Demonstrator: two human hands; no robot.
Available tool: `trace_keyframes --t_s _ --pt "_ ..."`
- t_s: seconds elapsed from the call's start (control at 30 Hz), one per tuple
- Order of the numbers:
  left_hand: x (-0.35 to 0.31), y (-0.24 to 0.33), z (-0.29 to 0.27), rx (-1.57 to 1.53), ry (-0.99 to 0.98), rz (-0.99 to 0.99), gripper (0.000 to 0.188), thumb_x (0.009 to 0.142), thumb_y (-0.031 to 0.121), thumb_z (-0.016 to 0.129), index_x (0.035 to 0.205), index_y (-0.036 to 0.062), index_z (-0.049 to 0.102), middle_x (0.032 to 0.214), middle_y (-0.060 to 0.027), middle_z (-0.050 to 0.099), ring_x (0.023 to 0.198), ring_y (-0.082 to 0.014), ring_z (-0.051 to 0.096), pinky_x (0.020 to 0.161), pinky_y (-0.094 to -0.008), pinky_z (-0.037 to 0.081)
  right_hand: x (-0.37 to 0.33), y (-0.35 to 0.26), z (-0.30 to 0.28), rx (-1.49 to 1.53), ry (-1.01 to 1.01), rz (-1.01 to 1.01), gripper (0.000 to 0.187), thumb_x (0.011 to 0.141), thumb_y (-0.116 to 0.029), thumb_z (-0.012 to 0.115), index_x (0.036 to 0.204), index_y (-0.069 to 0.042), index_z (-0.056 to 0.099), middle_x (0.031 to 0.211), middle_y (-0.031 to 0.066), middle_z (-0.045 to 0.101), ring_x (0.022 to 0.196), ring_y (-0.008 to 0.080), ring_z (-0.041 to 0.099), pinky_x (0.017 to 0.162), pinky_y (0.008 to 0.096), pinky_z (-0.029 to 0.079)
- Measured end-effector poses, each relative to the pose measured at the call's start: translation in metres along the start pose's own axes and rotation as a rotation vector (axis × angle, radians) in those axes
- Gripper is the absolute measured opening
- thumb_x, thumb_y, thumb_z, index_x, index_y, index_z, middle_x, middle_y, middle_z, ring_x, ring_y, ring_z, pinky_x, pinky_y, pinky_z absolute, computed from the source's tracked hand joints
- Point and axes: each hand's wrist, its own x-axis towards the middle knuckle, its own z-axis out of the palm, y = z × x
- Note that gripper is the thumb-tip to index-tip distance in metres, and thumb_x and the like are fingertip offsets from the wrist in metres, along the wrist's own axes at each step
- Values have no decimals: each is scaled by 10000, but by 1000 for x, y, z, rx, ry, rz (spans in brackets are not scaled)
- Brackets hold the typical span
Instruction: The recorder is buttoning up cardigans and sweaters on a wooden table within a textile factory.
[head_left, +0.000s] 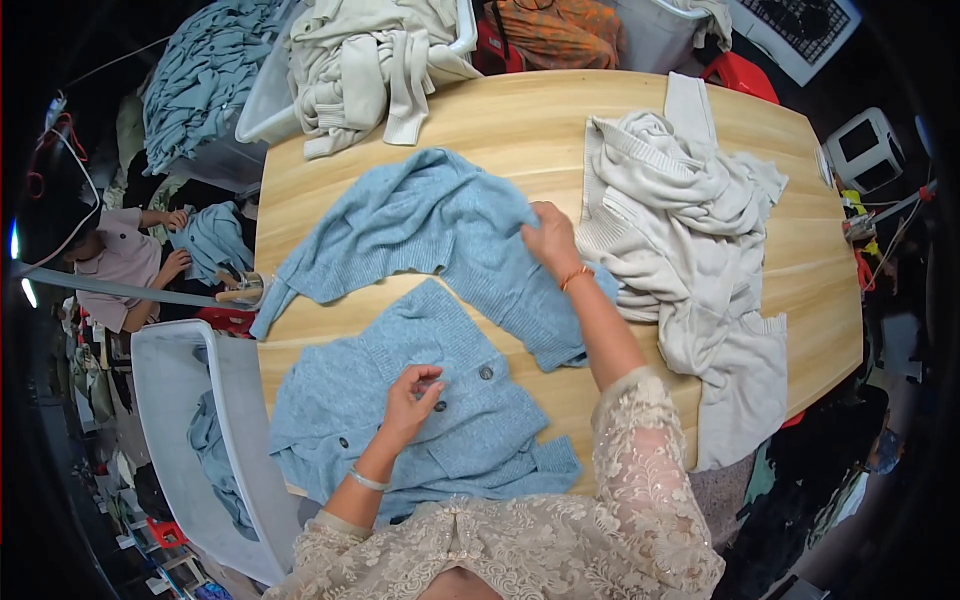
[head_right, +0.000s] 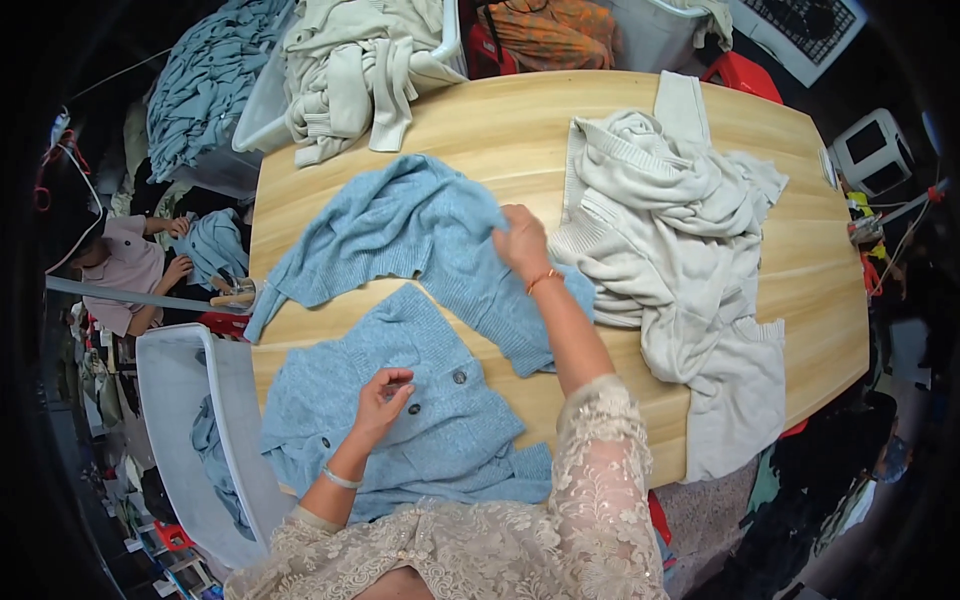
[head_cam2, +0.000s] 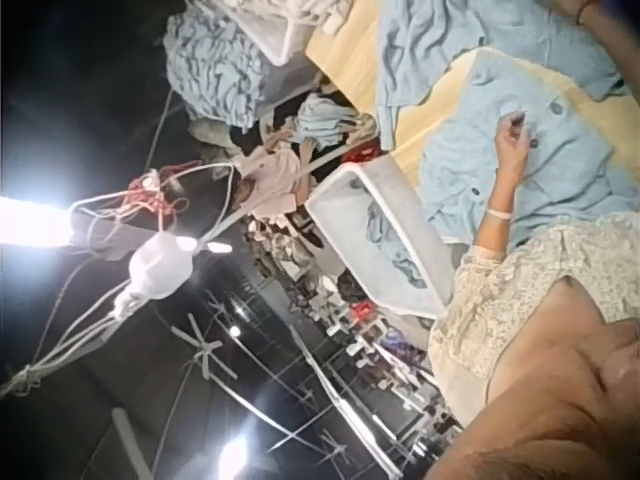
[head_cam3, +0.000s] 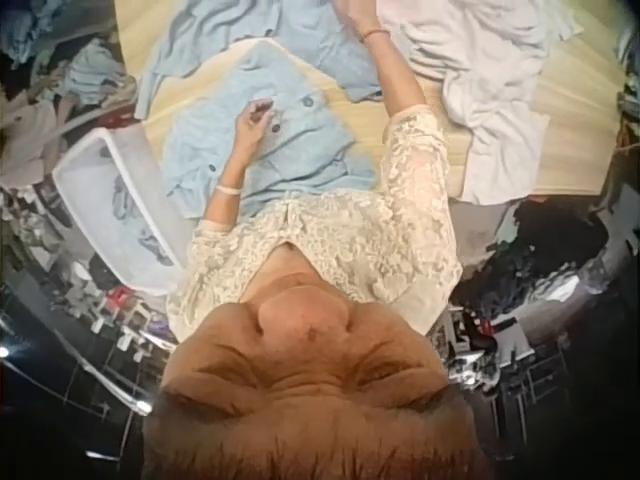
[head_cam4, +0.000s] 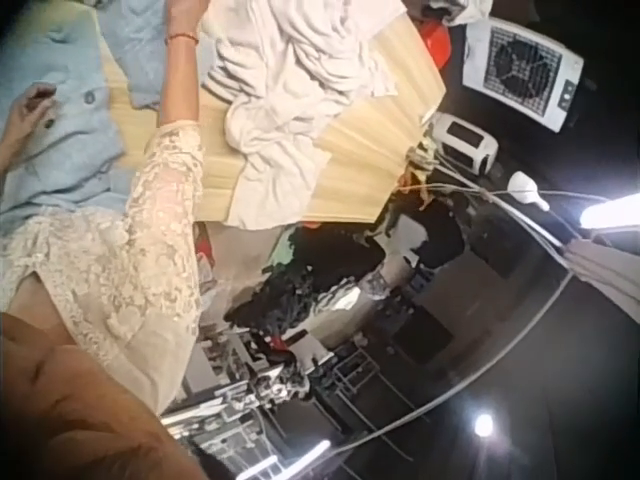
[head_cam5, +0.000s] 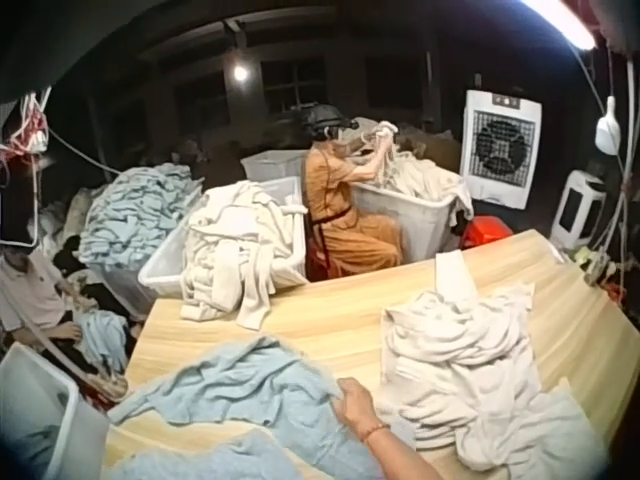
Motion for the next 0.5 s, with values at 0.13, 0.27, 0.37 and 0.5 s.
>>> trace_keyframes --t_s 0.13,0.27,0.37,0.5 --pt "3 -3 -36 -123 218 14 205 858 59 622 1060 27 601 1027 -36 595 907 -104 551 767 -239 461 -88 -80 9 31 -165 -718 177 715 -44 516 879 -66 581 784 128 513 765 314 549 633 418 444" --pt "18 -4 -72 -176 543 147 219 909 73 567 1120 15 557 1057 -42 592 913 -85 547 773 -236 459 -190 -120 -7 53 -1217 -544 191 757 -142 630 930 -63 644 880 148 610 901 339 603 748 438 475" --pt "28 -2 -80 -60 558 173 253 897 73 577 1138 2 549 1073 -55 580 924 -102 546 783 -243 460 -194 -99 -19 207 -1152 -290 214 820 -244 642 940 -69 670 895 129 656 839 301 625 729 407 495" --pt "44 6 -57 132 328 167 278 850 59 609 1122 12 572 1037 -73 565 915 -144 554 736 -251 473 -147 -50 -2 249 -346 -88 256 792 -259 662 923 -40 638 877 139 638 850 339 603 745 413 483"
